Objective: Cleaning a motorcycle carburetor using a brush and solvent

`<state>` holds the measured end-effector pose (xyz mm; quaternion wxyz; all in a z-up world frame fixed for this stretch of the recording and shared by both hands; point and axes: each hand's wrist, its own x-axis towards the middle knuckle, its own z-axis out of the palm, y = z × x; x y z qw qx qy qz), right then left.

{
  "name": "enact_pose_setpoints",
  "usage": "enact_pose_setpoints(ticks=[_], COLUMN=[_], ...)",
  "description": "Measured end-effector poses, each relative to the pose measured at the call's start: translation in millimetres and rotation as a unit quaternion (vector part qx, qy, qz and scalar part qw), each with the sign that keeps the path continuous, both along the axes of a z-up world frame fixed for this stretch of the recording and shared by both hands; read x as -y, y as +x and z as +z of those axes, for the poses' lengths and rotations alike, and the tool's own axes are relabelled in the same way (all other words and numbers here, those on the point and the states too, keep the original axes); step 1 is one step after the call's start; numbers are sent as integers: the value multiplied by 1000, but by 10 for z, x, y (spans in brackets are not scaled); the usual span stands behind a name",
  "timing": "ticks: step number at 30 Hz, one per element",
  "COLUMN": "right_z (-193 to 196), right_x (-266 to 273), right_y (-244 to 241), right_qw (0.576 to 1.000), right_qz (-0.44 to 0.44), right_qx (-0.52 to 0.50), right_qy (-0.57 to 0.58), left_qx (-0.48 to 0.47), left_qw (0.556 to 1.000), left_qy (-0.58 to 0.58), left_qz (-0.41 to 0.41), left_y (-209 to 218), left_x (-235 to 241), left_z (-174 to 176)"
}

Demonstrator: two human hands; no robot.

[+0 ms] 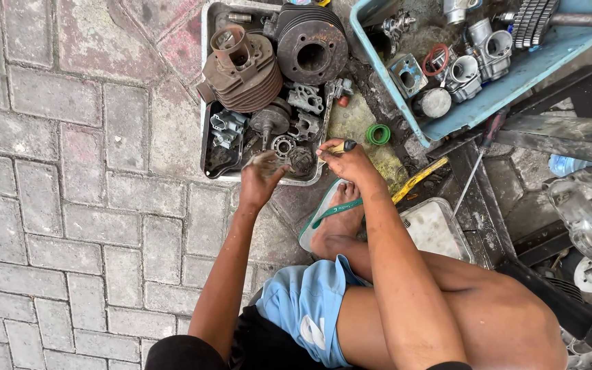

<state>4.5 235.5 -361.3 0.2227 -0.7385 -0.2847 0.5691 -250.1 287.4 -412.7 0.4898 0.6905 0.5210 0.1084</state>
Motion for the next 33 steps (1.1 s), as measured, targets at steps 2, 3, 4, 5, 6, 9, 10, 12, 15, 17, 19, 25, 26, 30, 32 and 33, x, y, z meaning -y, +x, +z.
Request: enact_pose_setpoints(ticks=[2,3,4,5,6,9,10,12,15,17,19,25,26,30,32,33], right_z=[140,201,262,319,242,149,212,309,373,364,302,390,341,616,619,559], right_x=[-47,-39,-31,-52,-101,-238,-285,-360,-399,-382,-372,-268,-254,-263,-335,-337], right_y=[-35,-81,-130,-177,-196,-314,-375,-449,-483,-463,-411,-359,-344,-362,-365,-356], right_qw=[998,998,997,994,994,992,992,991,989,986,986,985,984,984,980,980], right_qz=[48,48,60,73,74,73,69,68,69,80,71,62,61,54,34,33], right_qx=[38,38,41,44,43,39,33,26,27,56,55,66,67,79,59,60], right_qy=[20,18,40,63,64,98,105,114,130,134,139,150,151,152,186,189], left_qx=[-64,-65,-109,-152,-152,-174,-167,-161,-151,-202,-209,-317,-341,-325,-317,-316], left_qw=[996,996,988,973,973,953,950,945,964,965,967,941,932,933,940,940], left_qy=[1,-1,56,114,115,161,153,147,138,101,78,66,59,70,51,54], left_qz=[65,65,97,130,132,189,215,246,169,131,123,98,106,135,114,115], left_y=[-100,-160,-222,-285,-308,-342,-308,-260,-221,-170,-46,-312,-326,-247,-60,48], left_x=[-39,-68,-96,-151,-207,-379,-453,-547,-598,-610,-679,-857,-903,-932,-956,-886], left_z=[14,15,16,16,-39,-53,37,175,256,201,527,-577,-693,-505,125,528])
